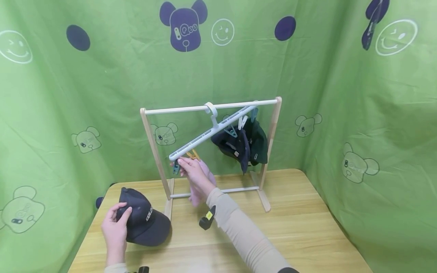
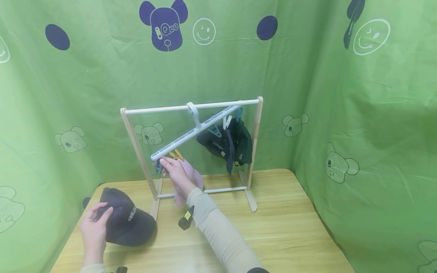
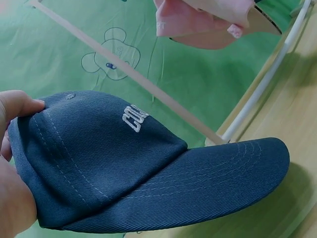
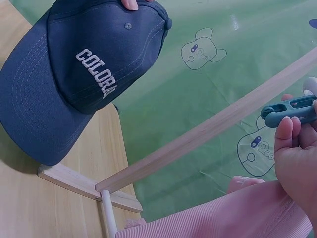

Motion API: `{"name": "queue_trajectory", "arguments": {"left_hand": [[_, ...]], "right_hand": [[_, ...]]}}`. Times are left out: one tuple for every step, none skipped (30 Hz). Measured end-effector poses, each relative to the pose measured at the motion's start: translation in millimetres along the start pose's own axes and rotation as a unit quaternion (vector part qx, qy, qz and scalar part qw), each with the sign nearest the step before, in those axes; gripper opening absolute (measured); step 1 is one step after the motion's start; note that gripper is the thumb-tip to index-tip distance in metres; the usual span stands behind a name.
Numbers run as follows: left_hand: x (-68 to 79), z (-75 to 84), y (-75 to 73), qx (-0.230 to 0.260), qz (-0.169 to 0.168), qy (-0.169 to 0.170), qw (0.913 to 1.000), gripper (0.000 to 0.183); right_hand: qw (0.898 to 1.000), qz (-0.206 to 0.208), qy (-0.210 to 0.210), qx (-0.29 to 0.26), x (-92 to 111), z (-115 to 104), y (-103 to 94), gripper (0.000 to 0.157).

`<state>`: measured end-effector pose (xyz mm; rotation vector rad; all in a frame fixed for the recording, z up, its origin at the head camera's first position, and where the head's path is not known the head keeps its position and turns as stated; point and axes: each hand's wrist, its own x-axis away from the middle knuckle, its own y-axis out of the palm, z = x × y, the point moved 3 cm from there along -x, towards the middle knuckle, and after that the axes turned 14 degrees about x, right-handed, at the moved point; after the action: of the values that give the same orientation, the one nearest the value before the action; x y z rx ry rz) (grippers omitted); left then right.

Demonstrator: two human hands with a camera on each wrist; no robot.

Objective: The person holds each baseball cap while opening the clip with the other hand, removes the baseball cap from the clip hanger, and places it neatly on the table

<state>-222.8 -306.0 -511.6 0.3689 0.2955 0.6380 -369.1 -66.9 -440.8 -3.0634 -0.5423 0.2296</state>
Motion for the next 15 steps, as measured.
{"name": "queue_trajectory", "arguments": {"left_hand": [[-0.4,0.1,-1.0,0.001,0.0,0.0,1.0,0.023],[-0.8,0.1,-2.0,0.0,0.001,0.0,1.0,0.023],[-1.3,-0.1,-3.2,0.0,0.002,-0.001,1.0,0.023],[-1.7,-0.3,-4.4,0.0,0.003,-0.001,1.0,0.023],[-2.0,-0.4,-5.5,0.0,0.006,-0.002,1.0,0.023],[-2.3,-0.6,-6.7,-0.001,0.008,-0.001,1.0,0.022],[-2.7,-0.9,-7.9,-0.001,0.01,-0.002,0.9999,0.022],[-3.0,-1.2,-9.0,-0.001,0.012,-0.001,0.9999,0.022],[-3.4,-1.5,-10.1,-0.002,0.014,-0.001,0.9999,0.022],[-3.8,-1.8,-11.1,-0.002,0.016,0.0,0.9999,0.022],[-4.3,-2.0,-12.2,-0.003,0.017,0.0,0.9999,0.023],[-4.8,-2.2,-13.3,-0.003,0.018,0.0,0.9998,0.023],[-5.3,-2.4,-14.2,-0.001,0.018,0.0,0.9998,0.023],[-5.8,-2.3,-15.2,-0.001,0.019,0.0,0.9998,0.023],[-6.3,-2.3,-16.1,0.0,0.02,0.001,0.9998,0.023]], "right_hand": [[1.0,0.002,0.003,-0.001,0.3,-0.1,-0.1,0.034],[1.0,0.004,0.005,-0.001,0.4,0.0,-0.2,0.034],[1.0,0.005,0.008,-0.003,0.5,0.2,-0.3,0.034],[1.0,0.006,0.01,-0.004,0.6,0.4,-0.5,0.033],[1.0,0.006,0.011,-0.005,0.6,0.6,-0.5,0.033],[1.0,0.005,0.01,-0.003,0.5,0.6,-0.5,0.033],[1.0,0.005,0.008,-0.001,0.3,0.5,-0.5,0.034],[1.0,0.005,0.003,0.002,0.2,0.3,-0.5,0.034],[1.0,0.005,-0.001,0.004,-0.1,0.1,-0.6,0.034],[1.0,0.006,-0.006,0.008,-0.3,-0.1,-0.6,0.034],[1.0,0.007,-0.01,0.011,-0.4,-0.3,-0.7,0.034],[1.0,0.008,-0.012,0.014,-0.5,-0.5,-0.7,0.034],[1.0,0.01,-0.011,0.014,-0.5,-0.5,-0.8,0.033],[1.0,0.011,-0.011,0.015,-0.5,-0.5,-0.8,0.033],[1.0,0.012,-0.009,0.015,-0.5,-0.4,-0.7,0.033]]}}
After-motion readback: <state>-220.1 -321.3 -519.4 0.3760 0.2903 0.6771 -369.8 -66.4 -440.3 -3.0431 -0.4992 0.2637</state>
